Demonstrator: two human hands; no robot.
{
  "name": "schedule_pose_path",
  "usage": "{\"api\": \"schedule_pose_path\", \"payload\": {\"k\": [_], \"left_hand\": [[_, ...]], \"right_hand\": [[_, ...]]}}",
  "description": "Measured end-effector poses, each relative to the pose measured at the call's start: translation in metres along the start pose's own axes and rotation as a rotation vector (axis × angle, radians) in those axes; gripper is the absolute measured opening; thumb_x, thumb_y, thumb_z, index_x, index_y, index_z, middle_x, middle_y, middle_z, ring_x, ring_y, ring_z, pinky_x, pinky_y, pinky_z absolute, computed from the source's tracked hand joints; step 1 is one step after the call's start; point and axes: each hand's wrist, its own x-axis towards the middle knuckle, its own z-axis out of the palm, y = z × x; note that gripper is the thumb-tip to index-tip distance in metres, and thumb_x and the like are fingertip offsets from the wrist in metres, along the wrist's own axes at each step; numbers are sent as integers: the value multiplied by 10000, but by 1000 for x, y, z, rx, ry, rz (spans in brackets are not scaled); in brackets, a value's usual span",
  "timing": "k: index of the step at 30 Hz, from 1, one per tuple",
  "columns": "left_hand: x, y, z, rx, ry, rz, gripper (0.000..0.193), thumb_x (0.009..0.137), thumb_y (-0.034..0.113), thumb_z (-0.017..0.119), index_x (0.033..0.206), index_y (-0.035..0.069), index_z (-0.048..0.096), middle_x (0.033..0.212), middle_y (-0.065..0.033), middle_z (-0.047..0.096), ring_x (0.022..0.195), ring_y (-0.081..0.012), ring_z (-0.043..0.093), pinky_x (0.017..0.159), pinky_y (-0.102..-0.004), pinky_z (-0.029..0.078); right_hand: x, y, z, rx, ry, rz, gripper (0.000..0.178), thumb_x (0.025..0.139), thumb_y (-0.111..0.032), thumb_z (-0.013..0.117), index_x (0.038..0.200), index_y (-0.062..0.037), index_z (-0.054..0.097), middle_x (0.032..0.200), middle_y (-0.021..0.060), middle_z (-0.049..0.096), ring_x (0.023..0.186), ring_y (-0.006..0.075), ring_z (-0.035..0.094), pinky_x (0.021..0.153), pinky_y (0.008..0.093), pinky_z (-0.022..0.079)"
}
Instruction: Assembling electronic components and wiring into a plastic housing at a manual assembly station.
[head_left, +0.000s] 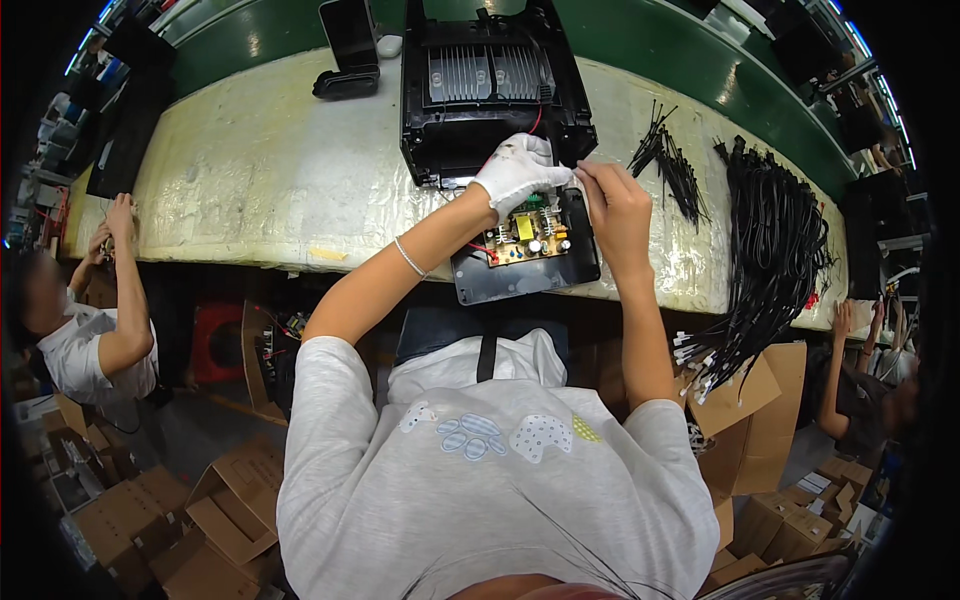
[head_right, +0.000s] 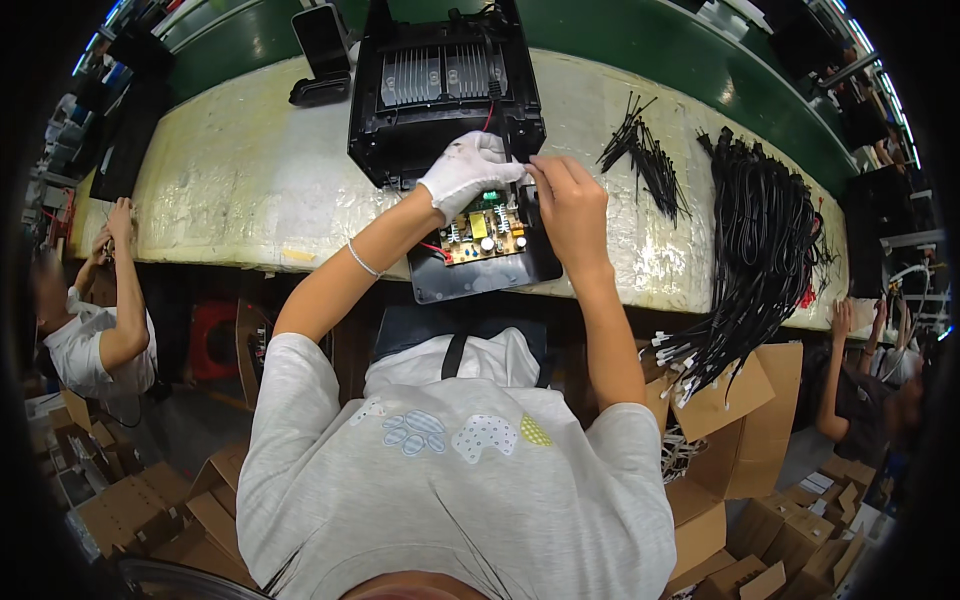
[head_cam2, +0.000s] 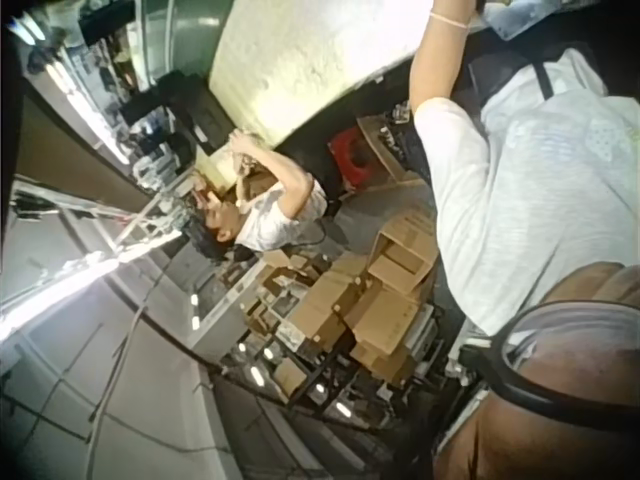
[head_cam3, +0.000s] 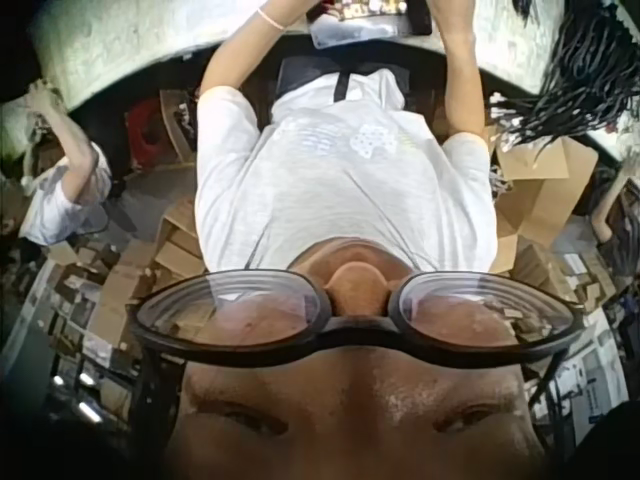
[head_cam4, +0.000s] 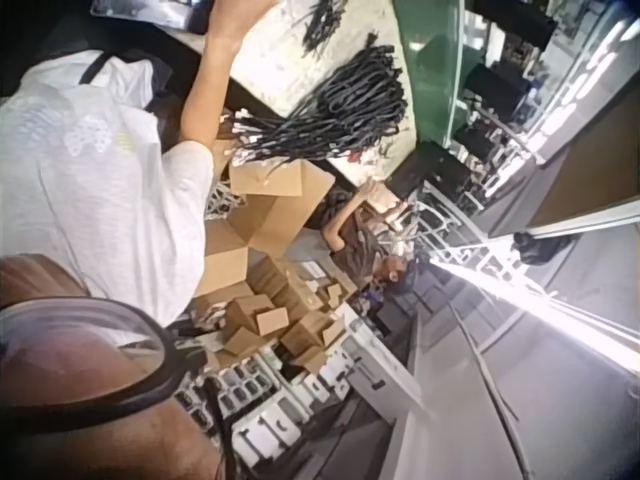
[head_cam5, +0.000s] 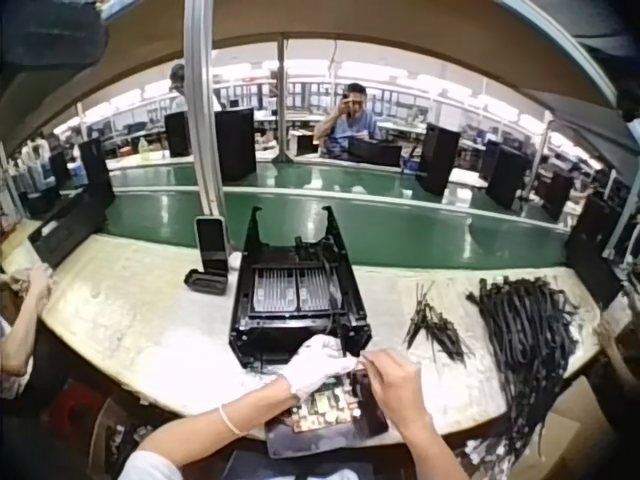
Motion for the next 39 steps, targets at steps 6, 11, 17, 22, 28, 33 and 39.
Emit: {"api": "schedule_pose_path", "payload": {"k": [6,11,17,22,28,33,39], "left_hand": [[-1,8,5,-12,-5,-42,541,762,155,811,1147,-75,509,989,-107,633,893,-159,627,793,-284,536],[0,-3,14,203,110,10,554,769,170,806,1160,-71,497,983,-120,629,904,-168,624,823,-292,528],[-7,2,14,326,150,53,446,765,242,800,984,-18,511,849,-79,580,810,-182,593,748,-298,501],[-19,9,5,322,100,123,524,751,252,816,1065,-31,505,983,-164,601,898,-251,610,824,-344,506],[-152,18,-37,903,48,696,713,648,375,843,1187,12,550,1067,-150,569,1012,-326,569,948,-440,453],[-156,-46,-55,1225,69,862,220,718,177,647,888,49,588,846,-68,547,914,-283,584,869,-408,486],[-172,-22,-26,1190,16,1080,234,668,148,631,891,87,590,776,-30,547,890,-213,611,854,-435,491]], "right_hand": [[20,10,-23,-319,-401,-119,97,855,-88,640,795,-21,605,746,146,643,690,362,645,600,438,511],[32,32,-28,-481,-602,-383,70,791,-87,618,773,-31,580,650,120,610,622,326,651,549,417,521],[35,51,-42,-551,-650,-634,67,754,-74,607,754,-48,545,677,102,619,663,274,674,540,376,521],[29,50,-38,-512,-678,-543,149,806,-155,658,793,-47,555,702,88,613,677,277,659,571,383,519],[45,-1,-69,-555,-453,-368,333,800,-261,757,977,-16,615,887,103,627,827,277,622,681,374,516],[66,-46,-23,-185,-544,-757,320,773,-9,651,1090,-48,634,951,81,610,882,269,585,728,379,495],[90,-52,68,-130,-1038,-703,529,782,7,621,1249,-242,630,828,86,588,840,282,605,708,405,504]]}}
